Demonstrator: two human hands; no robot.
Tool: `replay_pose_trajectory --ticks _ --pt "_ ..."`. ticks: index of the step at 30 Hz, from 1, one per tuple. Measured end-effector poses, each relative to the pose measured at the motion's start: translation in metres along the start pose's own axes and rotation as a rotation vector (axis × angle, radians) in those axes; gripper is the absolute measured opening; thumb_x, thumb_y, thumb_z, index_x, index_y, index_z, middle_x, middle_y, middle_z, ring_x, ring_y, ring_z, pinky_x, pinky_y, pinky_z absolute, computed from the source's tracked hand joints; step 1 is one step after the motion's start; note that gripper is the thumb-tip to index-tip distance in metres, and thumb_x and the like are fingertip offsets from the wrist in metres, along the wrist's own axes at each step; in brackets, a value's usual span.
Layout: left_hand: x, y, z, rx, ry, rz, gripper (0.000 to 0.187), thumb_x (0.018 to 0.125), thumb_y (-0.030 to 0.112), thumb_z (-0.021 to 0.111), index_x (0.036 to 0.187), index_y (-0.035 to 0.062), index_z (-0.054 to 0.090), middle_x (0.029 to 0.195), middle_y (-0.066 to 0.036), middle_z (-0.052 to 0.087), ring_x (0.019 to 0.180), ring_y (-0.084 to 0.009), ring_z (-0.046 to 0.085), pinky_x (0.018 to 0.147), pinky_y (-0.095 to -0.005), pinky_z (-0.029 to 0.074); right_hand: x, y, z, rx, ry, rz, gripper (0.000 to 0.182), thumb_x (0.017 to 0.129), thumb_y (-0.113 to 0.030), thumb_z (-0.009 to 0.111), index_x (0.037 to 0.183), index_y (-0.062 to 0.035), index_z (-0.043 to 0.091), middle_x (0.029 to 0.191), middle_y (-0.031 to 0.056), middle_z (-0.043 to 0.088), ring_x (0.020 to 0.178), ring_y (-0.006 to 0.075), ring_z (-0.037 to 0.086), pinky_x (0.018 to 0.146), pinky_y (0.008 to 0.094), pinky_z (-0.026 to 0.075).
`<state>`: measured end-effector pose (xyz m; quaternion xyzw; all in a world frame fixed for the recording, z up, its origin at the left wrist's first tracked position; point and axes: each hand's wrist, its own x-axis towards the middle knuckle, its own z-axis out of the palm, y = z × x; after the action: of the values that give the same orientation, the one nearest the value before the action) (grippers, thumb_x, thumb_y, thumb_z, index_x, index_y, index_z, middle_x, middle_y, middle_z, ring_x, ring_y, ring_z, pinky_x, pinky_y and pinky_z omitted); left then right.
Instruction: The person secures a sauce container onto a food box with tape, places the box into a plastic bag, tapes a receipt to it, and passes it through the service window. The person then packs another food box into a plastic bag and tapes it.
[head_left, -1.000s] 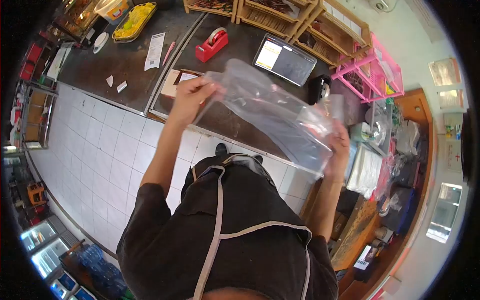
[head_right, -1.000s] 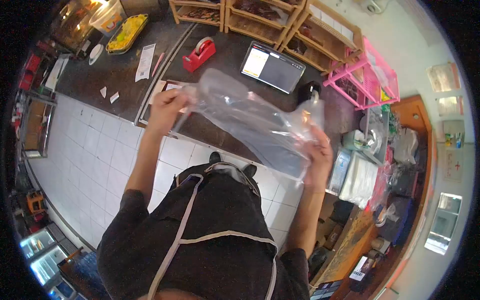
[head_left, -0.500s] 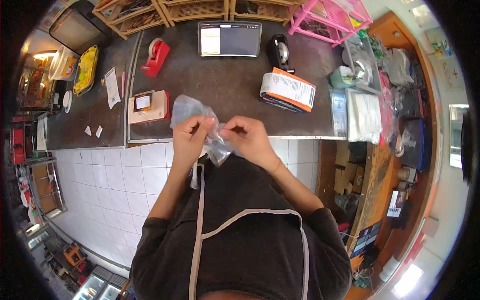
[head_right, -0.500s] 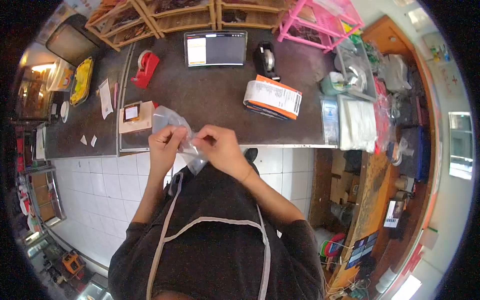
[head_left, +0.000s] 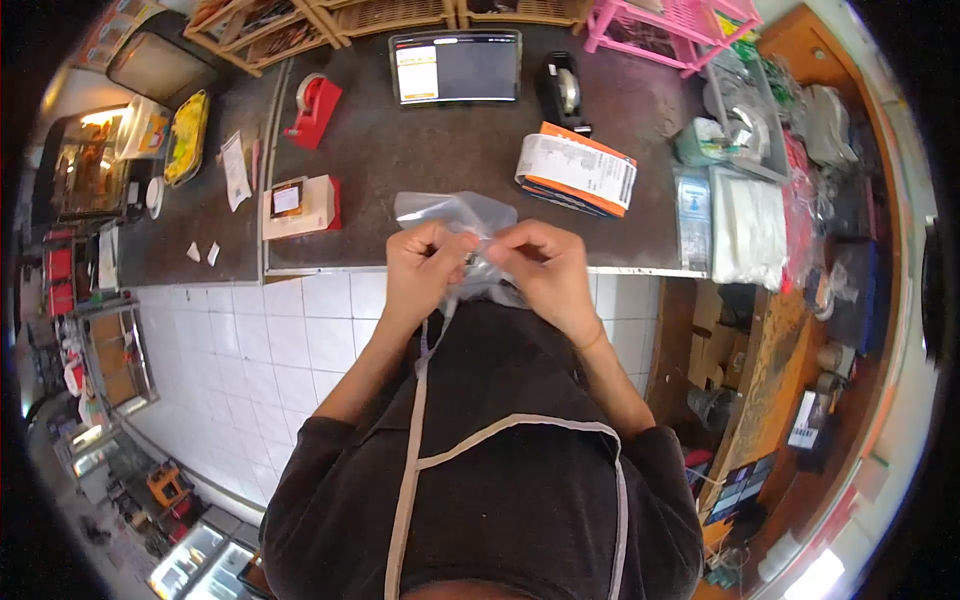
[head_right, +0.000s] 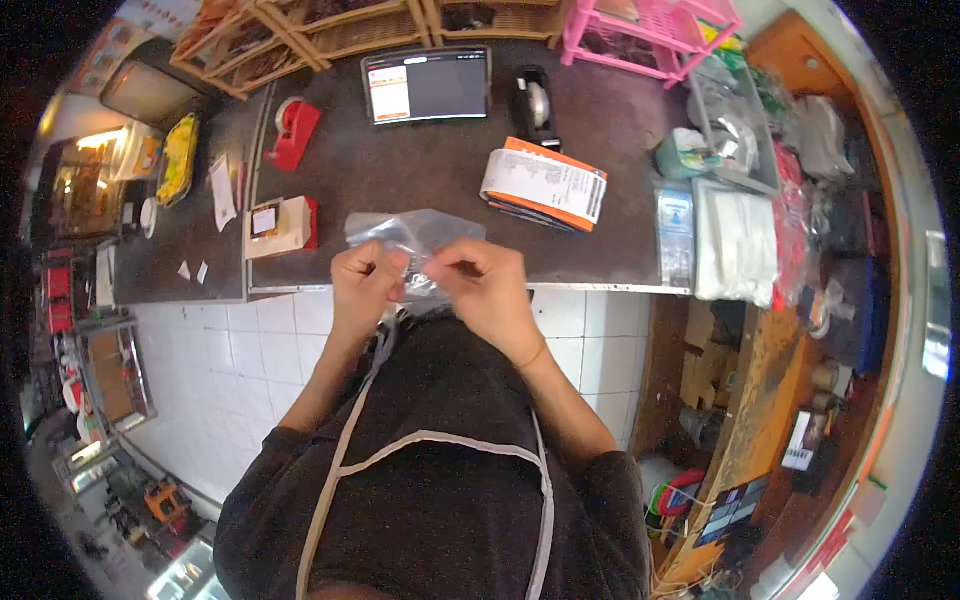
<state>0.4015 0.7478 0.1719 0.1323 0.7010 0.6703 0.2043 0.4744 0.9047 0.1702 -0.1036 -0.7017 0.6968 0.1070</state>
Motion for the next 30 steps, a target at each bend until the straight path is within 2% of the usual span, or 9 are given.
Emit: replay_pose_trajectory --ticks 2,8,10,16,18,22,23,25,30 --pt "0.003 -0.011 0.0 -0.263 0.018 -0.033 0.024 0.089 0.018 0.064 0.07 0.0042 0.061 0.057 0.001 0.056 0.049 -0.0019 0.047 0.044 -0.0191 0.035 0.001 0.0 -0.007 0.048 0.046 -0.025 0.009 0.081 -0.005 0.07 0.081 0.0015 0.065 0.073 0.0033 0.063 0.067 0.0057 0.055 0.06 0.0214 0.045" --pt "0.005 -0.004 -0.004 0.003 0.154 0.018 0.027 0.093 0.022 0.06 0.073 0.0043 0.06 0.069 -0.001 0.06 0.065 -0.0077 0.056 0.061 -0.0235 0.046 0.008 0.001 -0.029 0.092 0.205 -0.021 0.007 0.089 -0.006 0.063 0.085 -0.001 0.06 0.081 0.0019 0.064 0.072 0.0065 0.057 0.063 0.0211 0.046" --pt "0.006 -0.011 -0.022 -0.613 0.455 -0.126 0.019 0.093 0.022 0.057 0.086 0.0048 0.062 0.074 -0.001 0.062 0.07 -0.0113 0.061 0.064 -0.0273 0.051 0.015 0.008 -0.034 0.425 0.343 0.062 0.007 0.092 -0.011 0.058 0.09 -0.005 0.056 0.081 0.0008 0.061 0.074 0.0086 0.058 0.066 0.0235 0.051" --pt "-0.007 -0.015 0.006 -0.442 0.306 -0.257 0.014 0.092 0.019 0.058 0.097 0.0063 0.061 0.092 -0.004 0.063 0.086 -0.0151 0.063 0.074 -0.0324 0.053 0.015 0.001 0.002 0.449 0.167 0.272 0.016 0.089 -0.016 0.065 0.083 -0.0058 0.054 0.074 -0.0018 0.056 0.068 0.0061 0.052 0.06 0.0227 0.047" --pt "-0.004 -0.022 0.013 -0.169 0.107 -0.042 0.011 0.09 0.013 0.057 0.096 0.005 0.06 0.094 -0.005 0.064 0.088 -0.0141 0.062 0.076 -0.0302 0.051 0.027 0.02 0.009 0.197 -0.167 0.139 0.022 0.086 -0.018 0.069 0.076 -0.0076 0.052 0.068 -0.0051 0.047 0.064 0.0034 0.043 0.053 0.0204 0.037" --pt "-0.001 0.018 -0.017 -0.841 0.534 -0.23 0.009 0.087 0.008 0.057 0.078 0.0086 0.055 0.08 -0.001 0.057 0.073 -0.0114 0.055 0.069 -0.0254 0.044 0.048 0.013 -0.029 -0.216 -0.014 -0.008 0.025 0.075 -0.001 0.065 0.063 -0.0073 0.044 0.061 -0.0059 0.038 0.06 0.0034 0.035 0.05 0.0214 0.03" --pt "-0.01 0.01 -0.036 -0.839 0.529 -0.239 0.009 0.087 0.008 0.057 0.078 0.0086 0.055 0.08 -0.001 0.057 0.073 -0.0114 0.055 0.069 -0.0254 0.044 0.054 0.013 -0.038 -0.187 0.031 -0.012 0.025 0.072 0.001 0.063 0.061 -0.0068 0.042 0.06 -0.0056 0.037 0.06 0.0036 0.034 0.05 0.0219 0.03" --pt "-0.027 -0.004 -0.07 -1.028 -0.202 -0.225 0.017 0.082 0.007 0.063 0.075 0.0121 0.048 0.074 0.001 0.05 0.07 -0.0111 0.052 0.07 -0.0267 0.044 0.064 0.003 -0.05 -0.176 0.045 -0.073 0.021 0.072 0.005 0.06 0.066 -0.0067 0.044 0.063 -0.0043 0.043 0.06 0.0041 0.039 0.051 0.0215 0.033" --pt "-0.035 0.035 -0.079 -0.308 0.005 -0.032 0.037 0.071 0.006 0.074 0.082 0.0138 0.04 0.078 0.003 0.045 0.072 -0.007 0.047 0.067 -0.0234 0.042 0.056 -0.026 -0.032 0.344 -0.308 0.316 0.022 0.076 0.006 0.06 0.084 -0.0094 0.047 0.086 0.0007 0.058 0.074 0.0094 0.056 0.065 0.0231 0.046"
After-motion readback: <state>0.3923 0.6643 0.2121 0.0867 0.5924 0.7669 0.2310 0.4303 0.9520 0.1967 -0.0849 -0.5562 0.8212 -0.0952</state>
